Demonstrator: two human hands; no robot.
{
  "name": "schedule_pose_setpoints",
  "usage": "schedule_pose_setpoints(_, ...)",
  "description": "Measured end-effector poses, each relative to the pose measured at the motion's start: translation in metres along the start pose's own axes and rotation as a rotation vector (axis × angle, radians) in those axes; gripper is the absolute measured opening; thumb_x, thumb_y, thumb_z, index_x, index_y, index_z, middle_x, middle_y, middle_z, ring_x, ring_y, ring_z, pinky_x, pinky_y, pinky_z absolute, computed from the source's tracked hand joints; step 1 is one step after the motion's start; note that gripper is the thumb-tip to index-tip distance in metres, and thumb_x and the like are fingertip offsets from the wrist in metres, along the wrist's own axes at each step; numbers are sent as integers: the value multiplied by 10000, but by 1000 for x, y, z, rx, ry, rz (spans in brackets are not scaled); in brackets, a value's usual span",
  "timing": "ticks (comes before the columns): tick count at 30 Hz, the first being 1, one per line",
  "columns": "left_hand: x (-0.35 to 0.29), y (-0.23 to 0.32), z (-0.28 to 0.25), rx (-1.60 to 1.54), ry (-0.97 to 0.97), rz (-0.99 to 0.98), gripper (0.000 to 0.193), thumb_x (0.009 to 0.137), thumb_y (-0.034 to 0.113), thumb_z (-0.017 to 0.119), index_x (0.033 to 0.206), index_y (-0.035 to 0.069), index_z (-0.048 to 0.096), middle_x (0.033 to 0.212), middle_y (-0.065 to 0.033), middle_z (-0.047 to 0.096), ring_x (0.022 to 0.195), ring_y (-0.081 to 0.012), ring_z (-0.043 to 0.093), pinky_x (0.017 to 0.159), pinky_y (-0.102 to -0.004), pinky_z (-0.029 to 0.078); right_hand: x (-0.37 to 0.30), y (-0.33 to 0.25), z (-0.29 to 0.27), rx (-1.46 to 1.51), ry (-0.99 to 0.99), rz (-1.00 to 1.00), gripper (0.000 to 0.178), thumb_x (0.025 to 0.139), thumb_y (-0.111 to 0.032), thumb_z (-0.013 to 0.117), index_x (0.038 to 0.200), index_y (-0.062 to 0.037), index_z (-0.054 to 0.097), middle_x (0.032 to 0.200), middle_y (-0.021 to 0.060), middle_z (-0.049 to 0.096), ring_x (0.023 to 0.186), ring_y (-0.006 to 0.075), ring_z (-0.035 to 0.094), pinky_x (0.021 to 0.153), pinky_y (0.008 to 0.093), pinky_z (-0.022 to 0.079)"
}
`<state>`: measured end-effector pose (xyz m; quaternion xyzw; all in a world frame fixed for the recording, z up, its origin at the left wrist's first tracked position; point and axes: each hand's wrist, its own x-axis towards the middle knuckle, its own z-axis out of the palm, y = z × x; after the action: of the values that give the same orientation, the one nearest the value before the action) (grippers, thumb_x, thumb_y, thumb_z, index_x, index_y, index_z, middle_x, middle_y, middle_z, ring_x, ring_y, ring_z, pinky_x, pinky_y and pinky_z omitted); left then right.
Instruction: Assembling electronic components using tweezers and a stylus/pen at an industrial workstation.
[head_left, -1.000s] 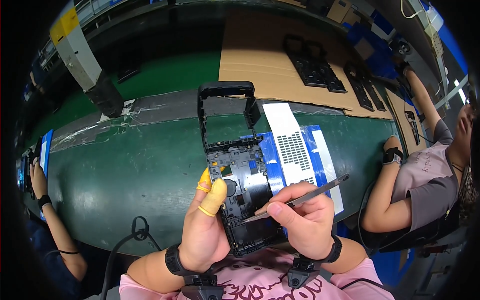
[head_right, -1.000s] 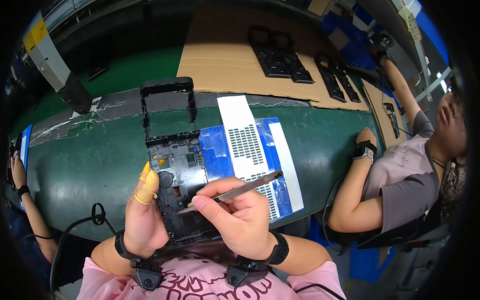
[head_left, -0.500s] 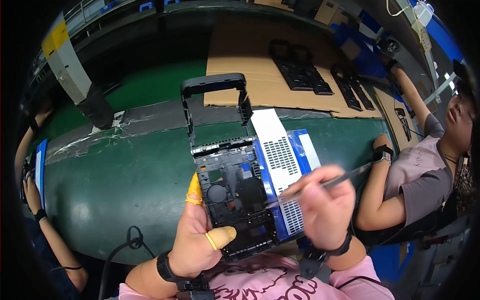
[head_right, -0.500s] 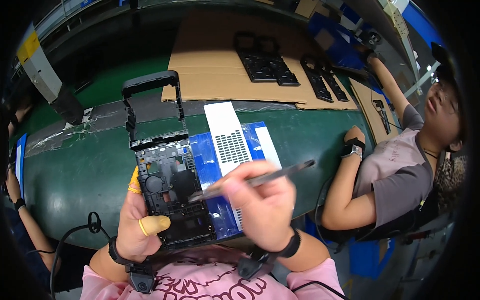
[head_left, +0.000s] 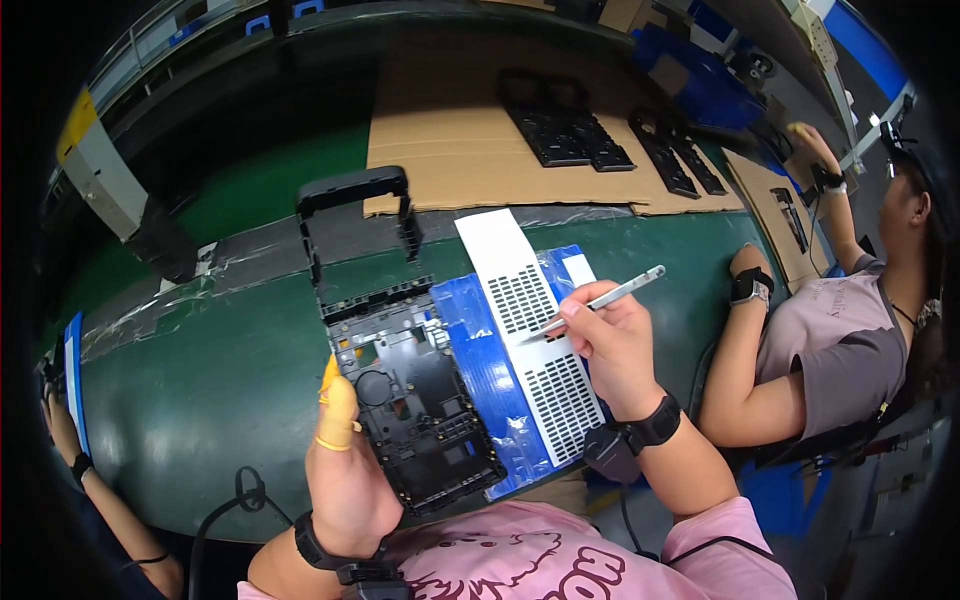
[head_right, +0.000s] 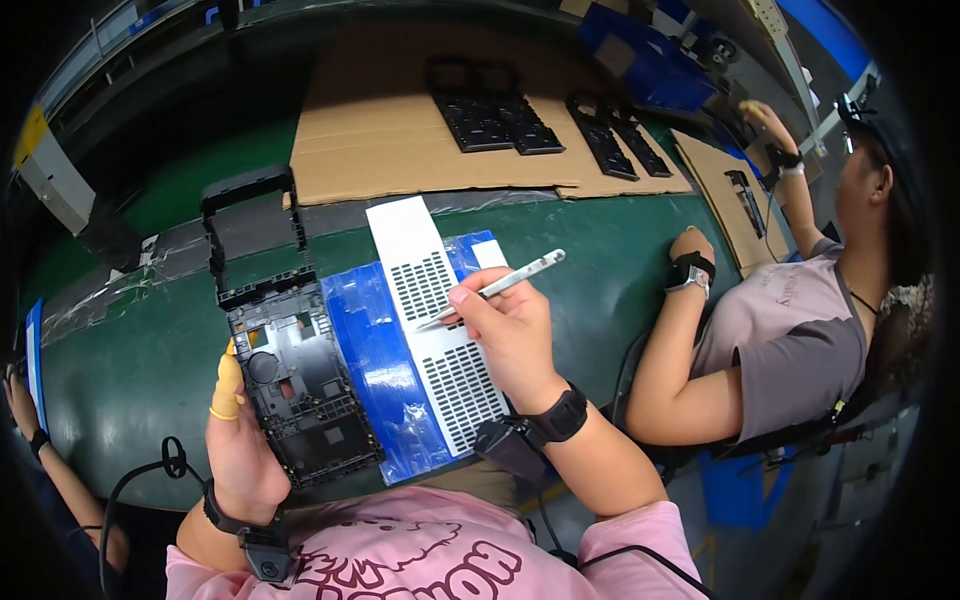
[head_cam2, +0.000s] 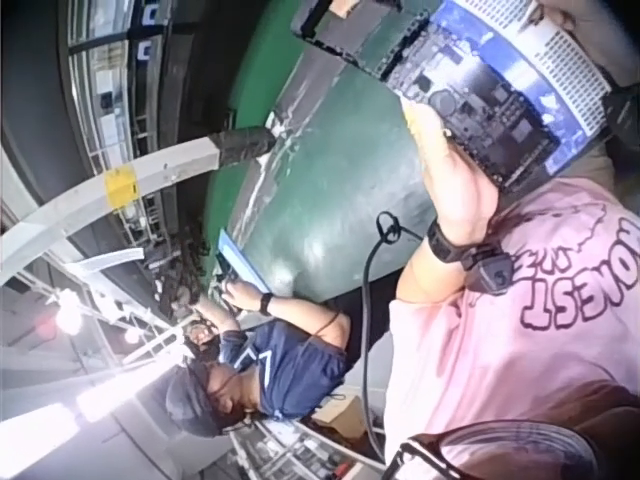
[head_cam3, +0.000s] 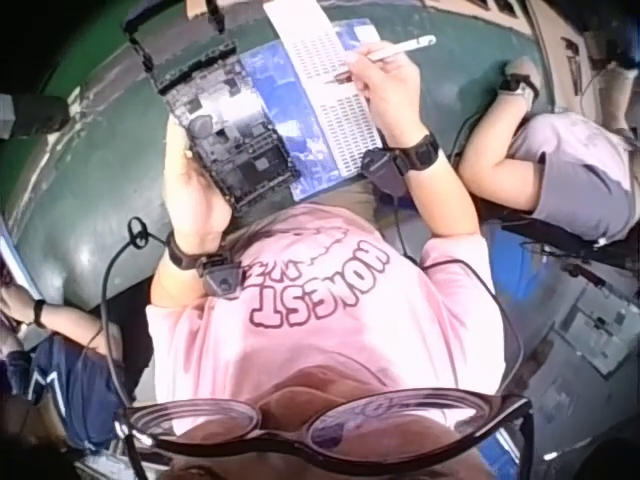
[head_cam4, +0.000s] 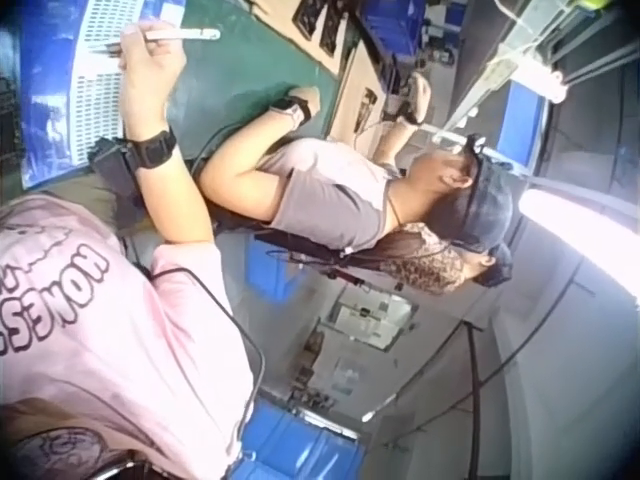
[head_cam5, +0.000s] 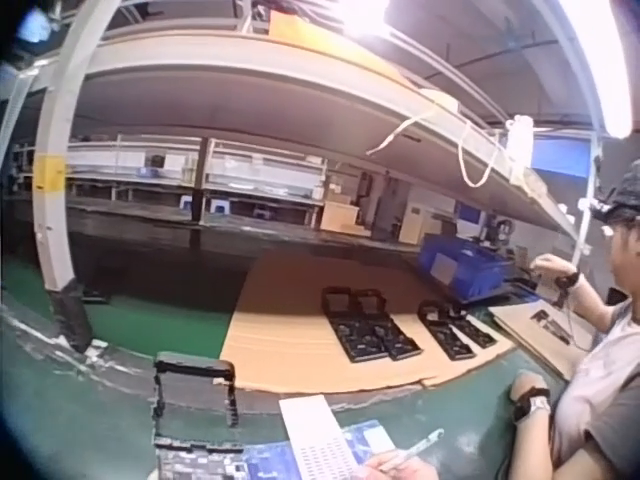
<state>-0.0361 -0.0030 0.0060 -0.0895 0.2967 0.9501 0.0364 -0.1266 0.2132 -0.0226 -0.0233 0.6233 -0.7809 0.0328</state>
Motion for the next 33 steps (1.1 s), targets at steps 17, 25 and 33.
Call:
schedule_pose_setpoints(17, 3, -8, 3, 151, 60, 71, 385, 884, 305, 456, 1189, 70, 447, 1152, -50, 511, 1057, -185, 489, 914, -365, 391, 14, 17, -10, -79, 94, -43, 87, 788, -38, 581, 856, -11, 533, 671, 71, 601, 516, 33, 457, 466, 154, 341)
schedule_pose_setpoints(25, 3, -10, -4, 28, 55, 30, 371, 891, 243, 437, 1198, 39, 403, 1137, -88, 507, 1041, -206, 508, 899, -367, 418, 12, 13, -13, -43, 56, -25, 83, 788, -21, 582, 850, -1, 530, 671, 71, 593, 511, 43, 462, 462, 155, 343)
schedule_pose_setpoints(33, 2, -5, -4, -67, -16, -41, 387, 886, 260, 445, 1200, 37, 407, 1158, -104, 507, 1051, -222, 513, 902, -386, 420, -34, -34, 38, 111, -144, 3, 113, 780, -14, 601, 871, 1, 537, 727, 70, 596, 544, 51, 485, 472, 164, 354)
